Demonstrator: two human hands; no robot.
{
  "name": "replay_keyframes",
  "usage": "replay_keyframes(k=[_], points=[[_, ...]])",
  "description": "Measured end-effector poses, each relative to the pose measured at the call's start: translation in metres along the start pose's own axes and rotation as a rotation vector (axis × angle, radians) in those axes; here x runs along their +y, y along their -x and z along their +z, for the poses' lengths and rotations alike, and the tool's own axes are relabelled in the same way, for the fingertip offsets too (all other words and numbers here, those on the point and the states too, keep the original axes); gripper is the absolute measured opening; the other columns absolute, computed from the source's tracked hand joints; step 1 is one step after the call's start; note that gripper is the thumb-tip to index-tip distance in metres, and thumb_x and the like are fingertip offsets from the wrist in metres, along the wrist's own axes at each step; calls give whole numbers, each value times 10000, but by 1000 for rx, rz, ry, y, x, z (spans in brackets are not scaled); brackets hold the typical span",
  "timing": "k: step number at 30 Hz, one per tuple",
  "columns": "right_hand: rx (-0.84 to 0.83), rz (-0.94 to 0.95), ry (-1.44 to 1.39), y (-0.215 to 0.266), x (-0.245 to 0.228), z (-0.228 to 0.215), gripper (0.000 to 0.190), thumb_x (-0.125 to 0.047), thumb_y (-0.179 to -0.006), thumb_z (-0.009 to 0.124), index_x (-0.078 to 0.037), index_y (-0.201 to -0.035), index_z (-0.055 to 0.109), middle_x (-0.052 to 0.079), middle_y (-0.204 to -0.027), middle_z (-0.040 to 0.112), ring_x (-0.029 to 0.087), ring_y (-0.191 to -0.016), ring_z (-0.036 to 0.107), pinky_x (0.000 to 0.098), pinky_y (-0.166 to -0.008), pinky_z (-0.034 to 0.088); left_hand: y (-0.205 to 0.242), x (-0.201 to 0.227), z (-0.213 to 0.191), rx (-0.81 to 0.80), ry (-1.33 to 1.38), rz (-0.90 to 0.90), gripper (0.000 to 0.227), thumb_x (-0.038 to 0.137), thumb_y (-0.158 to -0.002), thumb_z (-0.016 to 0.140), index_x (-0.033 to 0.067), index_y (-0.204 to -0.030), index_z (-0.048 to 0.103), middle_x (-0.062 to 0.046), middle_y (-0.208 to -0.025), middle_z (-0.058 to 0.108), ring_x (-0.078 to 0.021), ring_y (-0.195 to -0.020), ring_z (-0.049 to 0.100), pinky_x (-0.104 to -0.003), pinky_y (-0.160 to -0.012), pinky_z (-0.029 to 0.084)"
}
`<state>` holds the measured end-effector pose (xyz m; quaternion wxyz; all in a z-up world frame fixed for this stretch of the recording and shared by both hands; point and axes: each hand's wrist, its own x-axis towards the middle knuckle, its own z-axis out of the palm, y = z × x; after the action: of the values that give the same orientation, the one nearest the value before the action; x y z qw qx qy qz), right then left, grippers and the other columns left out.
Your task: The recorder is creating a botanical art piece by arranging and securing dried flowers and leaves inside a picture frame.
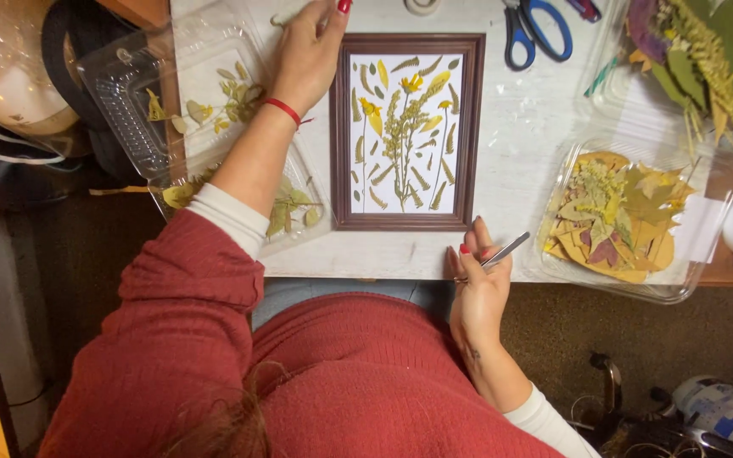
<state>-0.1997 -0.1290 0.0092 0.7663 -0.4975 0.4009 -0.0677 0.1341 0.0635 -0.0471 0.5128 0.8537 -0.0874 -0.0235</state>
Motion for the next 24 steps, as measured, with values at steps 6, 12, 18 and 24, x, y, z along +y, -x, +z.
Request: replay_keyframes(k=[6, 12, 18, 24], points=[[-47, -4, 39, 4, -4, 6, 547, 7, -987, 459, 18, -1503, 280, 170, -1682, 295, 294, -1518, 357, 418, -1188, 385, 2, 5, 12, 23, -80, -4, 409, 406, -1045, 567, 40, -1161, 708, -155, -1059, 775, -278, -984, 733, -396, -878, 550], [75, 149, 13, 2, -18, 18, 535, -11, -983, 409, -52, -1504, 296, 109, -1645, 342, 239, -1458, 401, 409, -1134, 440, -1, 16, 19, 44, -136, -168, 409, 396, -1002, 578, 18, -1105, 696, -199, -1028, 724, -322, -939, 708, -428, -835, 543], [180, 263, -209, -16, -12, 10, 225, 14, -1019, 452, 14, -1228, 370, 127, -1548, 528, 138, -1078, 579, 327, -1007, 564, -12, 10, 17, 16, -216, -195, 427, 408, -1008, 556, 11, -982, 712, -200, -1024, 731, -359, -998, 676, -466, -908, 509], [232, 242, -336, -29, 3, -8, 106, 3, -1007, 512, -56, -998, 424, 137, -1245, 712, 103, -887, 647, 281, -877, 540, -15, 12, 16, -108, -317, -299, 381, 378, -995, 559, 36, -1046, 720, -191, -1087, 729, -357, -1059, 672, -456, -951, 499]])
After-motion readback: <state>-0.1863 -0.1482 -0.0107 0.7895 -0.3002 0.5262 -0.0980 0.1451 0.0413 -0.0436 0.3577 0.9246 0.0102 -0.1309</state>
